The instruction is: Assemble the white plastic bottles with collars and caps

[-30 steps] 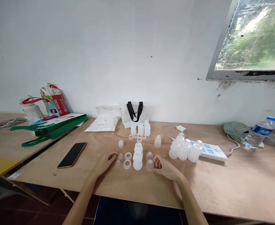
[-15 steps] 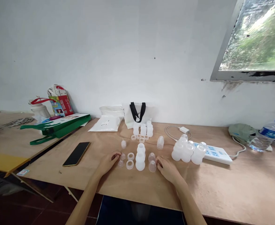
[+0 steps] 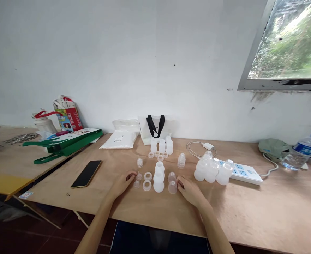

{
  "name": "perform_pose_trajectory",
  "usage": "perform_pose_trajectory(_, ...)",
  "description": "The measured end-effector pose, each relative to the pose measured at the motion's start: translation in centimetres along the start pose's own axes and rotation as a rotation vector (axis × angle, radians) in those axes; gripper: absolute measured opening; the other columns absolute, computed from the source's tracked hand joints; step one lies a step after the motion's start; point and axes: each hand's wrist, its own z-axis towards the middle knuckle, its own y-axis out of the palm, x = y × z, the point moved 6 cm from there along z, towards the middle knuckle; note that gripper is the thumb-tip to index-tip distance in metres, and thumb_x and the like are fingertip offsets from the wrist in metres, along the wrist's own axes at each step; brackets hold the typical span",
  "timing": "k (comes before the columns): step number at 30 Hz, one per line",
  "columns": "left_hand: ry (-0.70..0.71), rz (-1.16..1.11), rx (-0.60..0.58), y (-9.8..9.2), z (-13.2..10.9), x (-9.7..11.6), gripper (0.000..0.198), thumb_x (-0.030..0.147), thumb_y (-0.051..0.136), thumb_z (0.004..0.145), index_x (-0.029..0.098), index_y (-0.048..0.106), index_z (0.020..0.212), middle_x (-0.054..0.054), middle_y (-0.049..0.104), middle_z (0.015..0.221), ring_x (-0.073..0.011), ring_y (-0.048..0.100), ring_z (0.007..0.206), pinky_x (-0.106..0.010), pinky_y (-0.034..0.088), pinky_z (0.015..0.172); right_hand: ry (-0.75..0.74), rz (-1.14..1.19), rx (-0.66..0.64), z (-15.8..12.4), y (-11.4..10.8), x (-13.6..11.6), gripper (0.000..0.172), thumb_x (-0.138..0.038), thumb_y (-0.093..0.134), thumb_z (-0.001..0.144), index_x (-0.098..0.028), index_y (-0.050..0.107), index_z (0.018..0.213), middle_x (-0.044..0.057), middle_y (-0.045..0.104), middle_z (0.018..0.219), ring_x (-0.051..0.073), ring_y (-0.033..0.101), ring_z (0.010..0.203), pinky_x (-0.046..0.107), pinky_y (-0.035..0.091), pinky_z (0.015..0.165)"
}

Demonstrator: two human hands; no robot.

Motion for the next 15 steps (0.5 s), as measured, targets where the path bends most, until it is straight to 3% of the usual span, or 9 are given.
perform_pose_trajectory(15,-0.004,0.009,0.008,-0.04,-0.07,-0.08,0.034,0.038,0.042,0.094,0.022,0.071,0.104,-0.005,0.075,0.104,-0.023,0.065,0.091,-0.032,0.047,0.085,-0.002,0.016,-0.001,-0.09,-0.3,-0.31,0.016,-0.019,0.042,0.09,-0.026,0.056,0.093,0.003,0.068,0.098,0.023,0.064,0.094,0.032,0.044,0.079)
